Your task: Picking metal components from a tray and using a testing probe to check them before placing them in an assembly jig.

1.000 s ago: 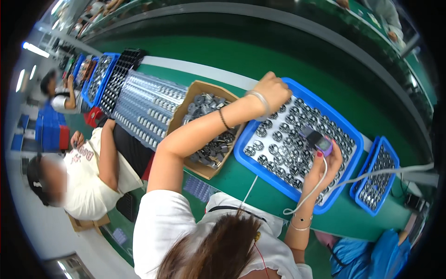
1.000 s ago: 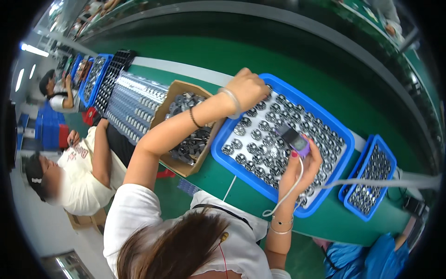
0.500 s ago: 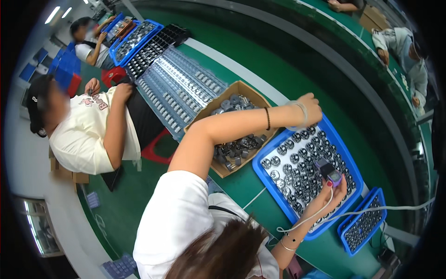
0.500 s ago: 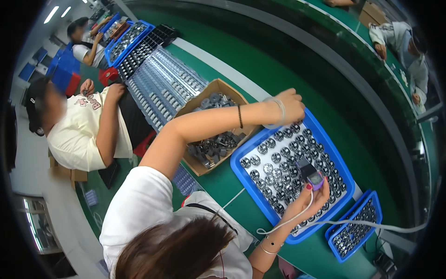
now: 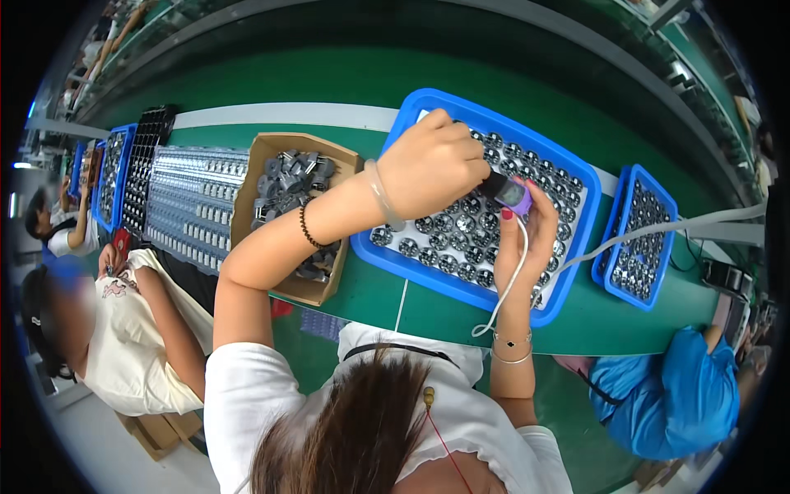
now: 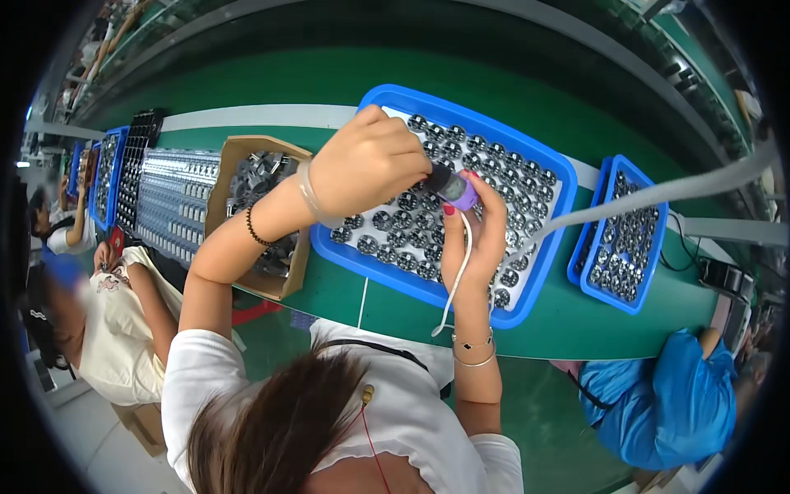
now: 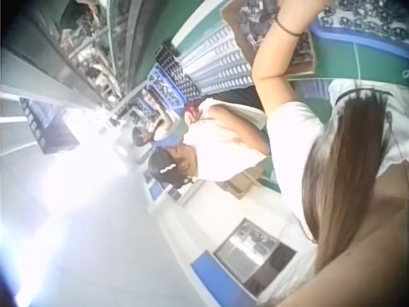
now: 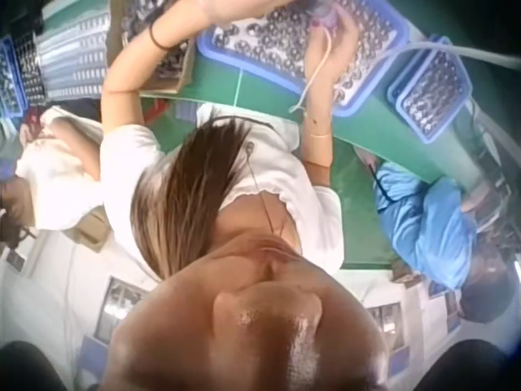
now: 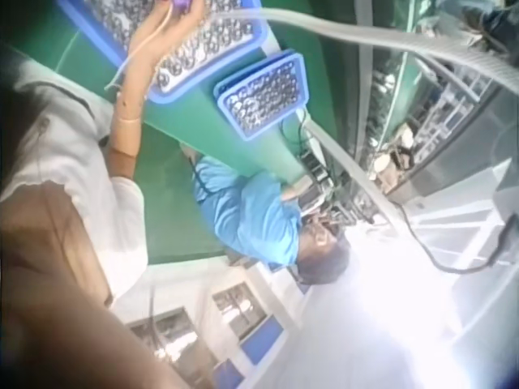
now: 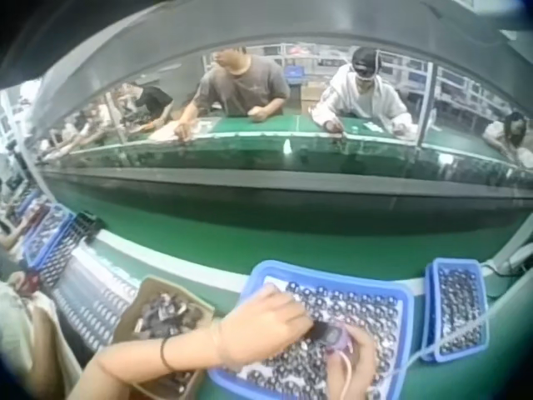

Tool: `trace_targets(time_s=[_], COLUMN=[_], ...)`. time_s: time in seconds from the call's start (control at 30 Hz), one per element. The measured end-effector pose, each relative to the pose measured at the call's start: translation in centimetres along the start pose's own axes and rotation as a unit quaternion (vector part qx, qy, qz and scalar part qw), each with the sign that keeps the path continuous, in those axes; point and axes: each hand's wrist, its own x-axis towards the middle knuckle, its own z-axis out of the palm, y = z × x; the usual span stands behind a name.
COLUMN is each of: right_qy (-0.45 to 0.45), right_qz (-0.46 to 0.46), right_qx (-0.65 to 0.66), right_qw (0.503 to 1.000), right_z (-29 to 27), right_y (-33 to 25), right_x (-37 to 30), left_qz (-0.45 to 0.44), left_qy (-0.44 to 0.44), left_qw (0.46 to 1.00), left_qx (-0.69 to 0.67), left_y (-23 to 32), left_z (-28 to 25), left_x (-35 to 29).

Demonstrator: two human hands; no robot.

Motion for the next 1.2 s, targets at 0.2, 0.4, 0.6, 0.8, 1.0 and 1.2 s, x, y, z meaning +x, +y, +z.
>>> trace_targets(time_s=[0.2,0.4,0.6,0.8,1.0,1.2], right_qy=[0.020,0.028,0.035,0.039,0.007,0.018], right_qz=[0.021,0.016,0.019,0.004,-0.058,-0.049], right_qx=[0.068,0.089,0.116,0.091,0.056,0.092], right_qw=[0.997,0.995,0.992,0.995,0.997,0.994], right_z=[-0.5,-0.8,-0.6,-0.7,-1.0,-1.1], right_y=[0.2,0.4,0.0,-0.2,0.3,0.0], right_x=[-0.4,-0.5,-0.7,-0.8,-1.0,-1.2], left_qz=[-0.006,-0.065,-0.027,-0.016,-0.015,-0.038], left_qy=[-0.008,0.021,-0.016,0.029,0.013,0.010], left_qw=[0.999,0.995,0.988,0.984,0.985,0.972], left_qx=[-0.034,-0.078,-0.151,-0.174,-0.172,-0.231], left_y=[0.3,-0.1,-0.6,-0.3,-0.6,-0.7], left_z=[-0.5,-1.5,-0.4,-0.4,-0.5,-0.4], left_x=[-0.1,-0.3,-1.0,-1.1,-1.2,-1.3])
